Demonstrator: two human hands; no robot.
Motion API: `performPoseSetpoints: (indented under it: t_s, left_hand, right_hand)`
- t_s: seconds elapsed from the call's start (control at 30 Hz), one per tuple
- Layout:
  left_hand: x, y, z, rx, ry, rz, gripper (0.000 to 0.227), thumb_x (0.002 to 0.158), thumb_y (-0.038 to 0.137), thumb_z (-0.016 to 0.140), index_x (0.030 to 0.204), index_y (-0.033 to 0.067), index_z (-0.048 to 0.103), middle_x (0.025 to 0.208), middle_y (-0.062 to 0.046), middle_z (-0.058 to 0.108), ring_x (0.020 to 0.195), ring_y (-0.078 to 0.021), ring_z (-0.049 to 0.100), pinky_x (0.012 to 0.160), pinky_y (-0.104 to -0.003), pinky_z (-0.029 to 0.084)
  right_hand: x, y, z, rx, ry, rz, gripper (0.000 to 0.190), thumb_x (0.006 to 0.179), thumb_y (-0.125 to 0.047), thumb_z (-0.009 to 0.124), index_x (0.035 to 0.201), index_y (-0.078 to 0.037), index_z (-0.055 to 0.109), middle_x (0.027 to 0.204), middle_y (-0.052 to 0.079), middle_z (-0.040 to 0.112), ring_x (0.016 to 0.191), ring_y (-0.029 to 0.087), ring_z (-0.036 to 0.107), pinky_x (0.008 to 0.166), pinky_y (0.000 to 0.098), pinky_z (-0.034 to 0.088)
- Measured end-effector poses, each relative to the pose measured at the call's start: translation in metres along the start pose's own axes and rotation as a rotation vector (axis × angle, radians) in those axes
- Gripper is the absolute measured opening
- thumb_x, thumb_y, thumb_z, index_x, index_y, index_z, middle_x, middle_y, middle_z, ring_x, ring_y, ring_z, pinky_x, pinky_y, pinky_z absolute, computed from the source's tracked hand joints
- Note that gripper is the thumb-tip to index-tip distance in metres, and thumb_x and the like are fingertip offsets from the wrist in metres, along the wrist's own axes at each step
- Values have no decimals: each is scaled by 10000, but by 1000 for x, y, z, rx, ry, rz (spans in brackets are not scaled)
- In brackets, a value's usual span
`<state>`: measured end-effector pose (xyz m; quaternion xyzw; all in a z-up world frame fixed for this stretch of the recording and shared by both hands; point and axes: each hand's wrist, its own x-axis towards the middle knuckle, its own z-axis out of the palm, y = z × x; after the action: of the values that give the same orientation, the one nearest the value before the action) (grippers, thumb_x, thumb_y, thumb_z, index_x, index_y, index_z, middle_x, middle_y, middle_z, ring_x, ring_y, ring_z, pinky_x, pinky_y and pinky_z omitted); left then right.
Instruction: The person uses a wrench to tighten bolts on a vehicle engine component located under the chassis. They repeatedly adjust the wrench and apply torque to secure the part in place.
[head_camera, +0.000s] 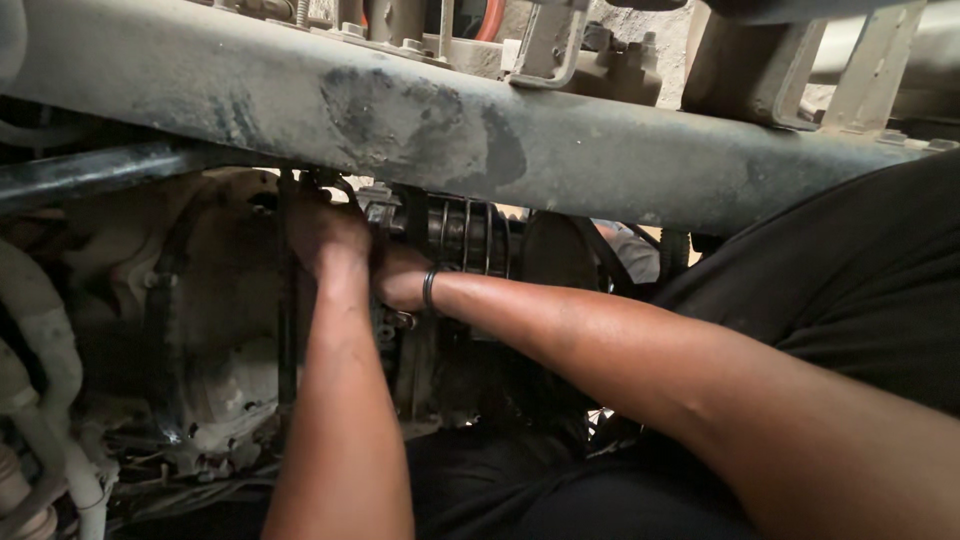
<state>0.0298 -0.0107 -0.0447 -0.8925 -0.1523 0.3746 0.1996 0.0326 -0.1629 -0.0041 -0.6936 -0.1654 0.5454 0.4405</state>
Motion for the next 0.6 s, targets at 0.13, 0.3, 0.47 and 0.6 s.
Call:
performPoseSetpoints:
  t_s: [0.13, 0.3, 0.47, 0.6]
  left_hand:
    - [-17, -3, -35, -233, 14, -163, 321, 964, 312, 615, 1152, 96, 761, 1257, -136, 723, 1149, -306, 684, 931, -398, 538]
    - [-39, -6, -58, -1081, 355, -447, 366, 768, 224, 747, 1065, 9, 739, 1084, -227, 746, 1006, -379, 724, 843, -436, 568]
    - [-45, -6, -56, -916, 413, -375, 260, 849, 157, 708, 1031, -27, 730, 1030, -285, 732, 963, -447, 716, 806, -485, 581]
    - [-43, -4, -54, -890, 312, -493, 269, 820, 184, 742, 991, -23, 728, 961, -294, 727, 881, -476, 708, 743, -523, 575]
  right_hand:
    - [-3, -12, -6, 32, 8, 37, 368, 890, -320, 648, 1045, 1, 738, 1058, 241, 750, 953, 352, 732, 839, 450, 556]
    - [-7, -14, -12, 64, -23, -77, 381, 883, -296, 649, 1095, 12, 726, 1121, 247, 739, 1008, 346, 716, 875, 447, 539]
    - [-17, -10, -12, 89, -32, -28, 417, 864, -248, 622, 1183, 12, 687, 1181, 243, 726, 1042, 335, 705, 906, 432, 537]
    - [-21, -11, -17, 224, -143, 93, 426, 861, -197, 592, 1213, 33, 668, 1182, 244, 729, 1063, 361, 698, 918, 454, 539]
